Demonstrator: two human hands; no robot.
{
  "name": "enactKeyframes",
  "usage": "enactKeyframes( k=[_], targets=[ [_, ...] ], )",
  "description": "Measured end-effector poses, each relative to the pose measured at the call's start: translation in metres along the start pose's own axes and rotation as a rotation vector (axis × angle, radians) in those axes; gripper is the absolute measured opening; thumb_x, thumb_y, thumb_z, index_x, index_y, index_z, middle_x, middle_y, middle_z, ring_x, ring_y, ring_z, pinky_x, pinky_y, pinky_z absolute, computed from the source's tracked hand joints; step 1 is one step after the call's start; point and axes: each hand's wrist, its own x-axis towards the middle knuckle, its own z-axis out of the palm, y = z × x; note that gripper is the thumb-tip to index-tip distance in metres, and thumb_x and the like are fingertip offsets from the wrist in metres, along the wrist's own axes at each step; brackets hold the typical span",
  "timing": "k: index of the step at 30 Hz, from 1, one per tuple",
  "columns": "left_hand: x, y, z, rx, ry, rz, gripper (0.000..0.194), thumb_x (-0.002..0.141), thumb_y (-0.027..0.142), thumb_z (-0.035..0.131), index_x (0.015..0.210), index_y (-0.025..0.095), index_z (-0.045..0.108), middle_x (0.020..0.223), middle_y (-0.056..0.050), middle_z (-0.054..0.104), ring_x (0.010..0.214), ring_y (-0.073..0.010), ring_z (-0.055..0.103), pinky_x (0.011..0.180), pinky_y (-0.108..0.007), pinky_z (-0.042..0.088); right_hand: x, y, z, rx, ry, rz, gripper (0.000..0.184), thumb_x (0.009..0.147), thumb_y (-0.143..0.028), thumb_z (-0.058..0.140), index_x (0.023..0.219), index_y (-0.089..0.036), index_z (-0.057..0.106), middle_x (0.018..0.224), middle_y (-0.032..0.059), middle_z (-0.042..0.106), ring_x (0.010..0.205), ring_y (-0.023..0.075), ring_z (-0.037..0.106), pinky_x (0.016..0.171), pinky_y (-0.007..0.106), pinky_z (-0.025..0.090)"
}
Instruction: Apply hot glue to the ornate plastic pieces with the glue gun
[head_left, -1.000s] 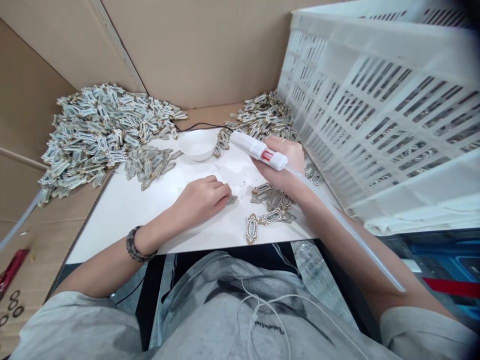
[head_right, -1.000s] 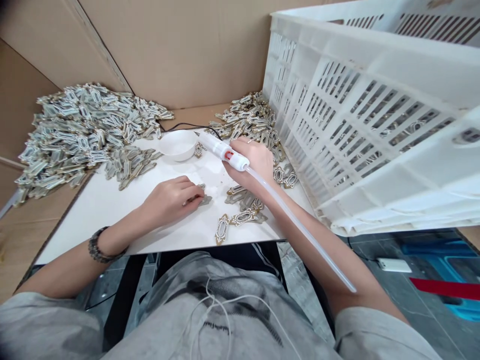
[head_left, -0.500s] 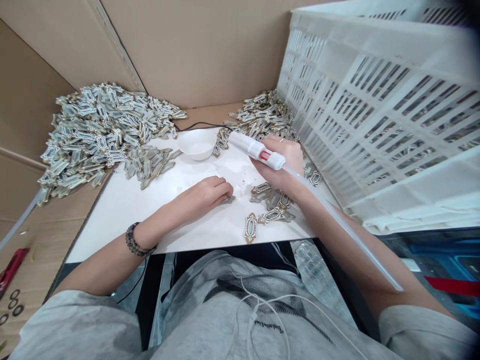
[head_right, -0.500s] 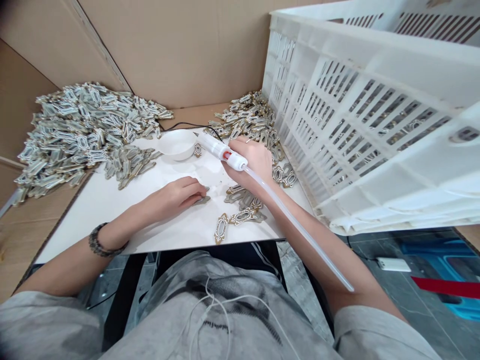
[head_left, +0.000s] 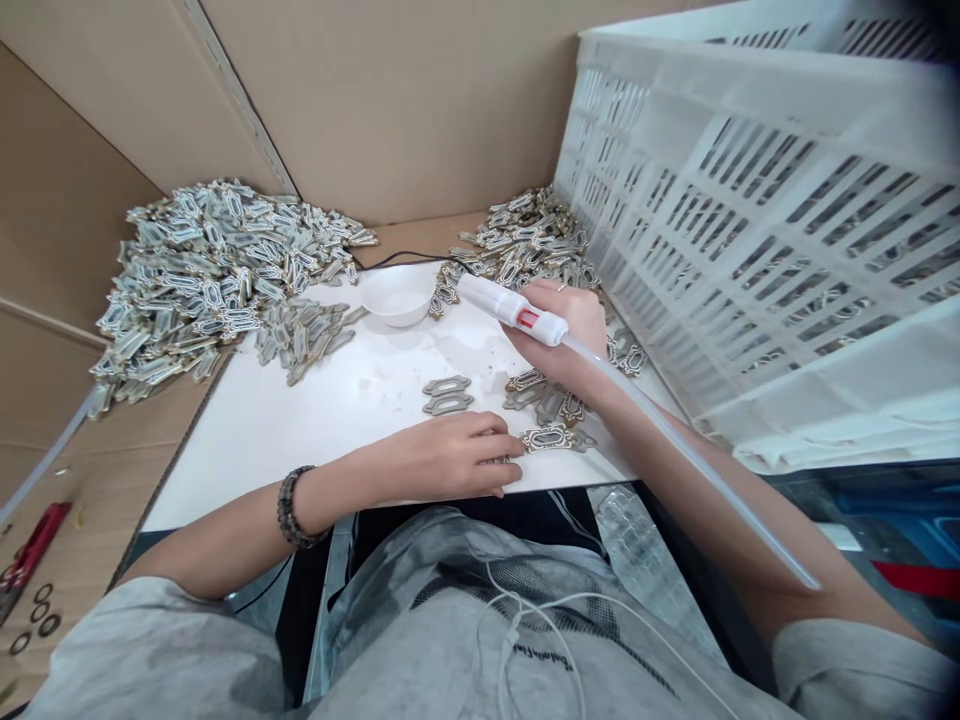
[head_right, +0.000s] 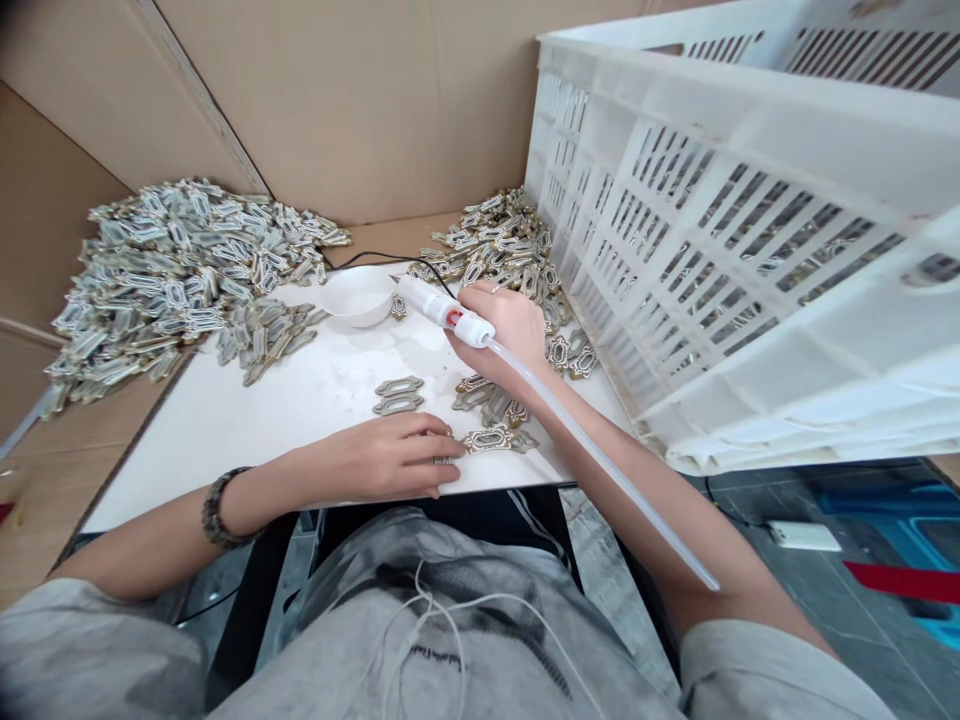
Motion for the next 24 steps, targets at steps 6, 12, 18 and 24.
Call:
enactKeyframes(
  k=[6,12,18,24],
  targets=[
    [-0.012,-0.018,-0.007,0.001,0.023,-0.011,0.018,0.1,0.023,0.048,0.098,0.016,0.065,0.107,-0.013,0.07,0.097,-0.0202,0.064,0.085,-0.032,0.055,0.0,0.001,0.0,-0.002,-0.002,-0.004,0.024,0.083,-0.034,0.053,0.063,-0.023,0.045,0.073,0.0025,0.059,0.065,0.016,0.053,0.056,0.031,0.028],
    [-0.021,-0.03,-0.022,-0.006,-0.129,-0.112,0.027,0.1,0.018,0.04,0.089,0.018,0.065,0.092,-0.008,0.07,0.086,-0.0181,0.064,0.078,-0.031,0.053,0.0,0.0,-0.001,-0.002,-0.005,-0.002,0.024,0.082,-0.033,0.053,0.063,-0.023,0.044,0.073,0.0027,0.059,0.066,0.0161,0.054,0.055,0.031,0.025],
    [-0.02,-0.03,-0.03,0.073,-0.145,-0.131,0.031,0.096,0.033,0.047,0.072,0.019,0.061,0.081,-0.008,0.066,0.077,-0.0197,0.059,0.07,-0.034,0.049,0.0,-0.001,-0.001,-0.005,-0.001,-0.019,0.022,0.082,-0.033,0.052,0.063,-0.023,0.043,0.073,0.003,0.058,0.065,0.0161,0.053,0.055,0.031,0.025],
    [-0.024,-0.036,-0.027,0.133,-0.1,-0.238,0.028,0.098,0.035,0.048,0.089,0.016,0.066,0.099,-0.011,0.068,0.088,-0.0219,0.061,0.078,-0.035,0.049,0.0,-0.001,-0.002,-0.031,-0.005,-0.013,0.023,0.083,-0.035,0.051,0.064,-0.023,0.046,0.074,0.0028,0.059,0.064,0.0157,0.052,0.054,0.03,0.025]
  ],
)
